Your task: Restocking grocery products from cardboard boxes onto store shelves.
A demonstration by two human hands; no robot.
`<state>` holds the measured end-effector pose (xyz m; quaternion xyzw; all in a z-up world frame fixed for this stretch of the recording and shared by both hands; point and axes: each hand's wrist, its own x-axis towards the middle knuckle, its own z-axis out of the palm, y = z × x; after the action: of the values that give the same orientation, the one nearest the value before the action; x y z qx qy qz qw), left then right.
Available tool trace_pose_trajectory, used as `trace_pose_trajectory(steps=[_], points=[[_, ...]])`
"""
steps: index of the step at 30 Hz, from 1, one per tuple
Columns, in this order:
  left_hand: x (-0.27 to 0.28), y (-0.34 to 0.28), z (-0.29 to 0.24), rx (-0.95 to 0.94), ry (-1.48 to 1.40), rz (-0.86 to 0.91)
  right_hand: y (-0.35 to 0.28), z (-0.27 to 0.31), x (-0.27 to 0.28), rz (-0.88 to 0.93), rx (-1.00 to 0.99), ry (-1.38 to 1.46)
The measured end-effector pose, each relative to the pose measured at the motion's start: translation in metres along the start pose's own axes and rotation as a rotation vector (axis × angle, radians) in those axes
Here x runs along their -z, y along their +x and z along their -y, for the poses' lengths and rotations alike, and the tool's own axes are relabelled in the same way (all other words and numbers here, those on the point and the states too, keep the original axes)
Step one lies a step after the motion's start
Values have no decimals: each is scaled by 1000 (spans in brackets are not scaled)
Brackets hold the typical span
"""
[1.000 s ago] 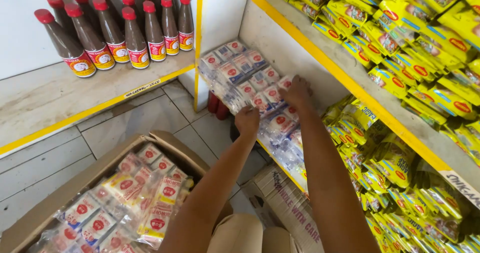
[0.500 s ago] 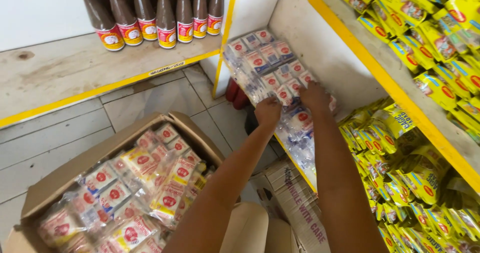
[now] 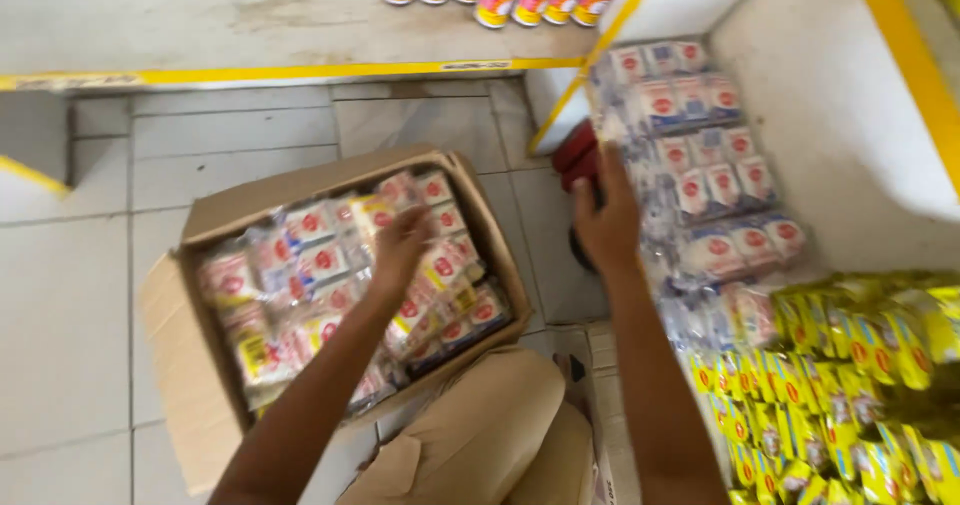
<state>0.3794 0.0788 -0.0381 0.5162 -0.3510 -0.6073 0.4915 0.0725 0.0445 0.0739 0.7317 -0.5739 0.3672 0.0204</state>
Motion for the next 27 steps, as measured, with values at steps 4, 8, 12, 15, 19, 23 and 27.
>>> trace_pose_trajectory(steps=[4,8,12,15,19,23,27], points=[[116,-66,38,-63,184,-384,-38,73,-93,330,-35,226],[124,-126,92,311,97,-380,-61,114,-143,707,-160,272],[110,-151,161,255,-10,-291,-95,92,-180,763,-124,165],[91,-154,177,199,93,-183,-91,94,-159,711,-139,242],[65,-153,150,149,435,-88,-122,25,-182,831,-632,77],[55,-144,155,101,265,-111,-150,0,-185,1200,-584,-197],[51,-133,149,-19,75,-162,-157,9,-185,1032,-545,-86]])
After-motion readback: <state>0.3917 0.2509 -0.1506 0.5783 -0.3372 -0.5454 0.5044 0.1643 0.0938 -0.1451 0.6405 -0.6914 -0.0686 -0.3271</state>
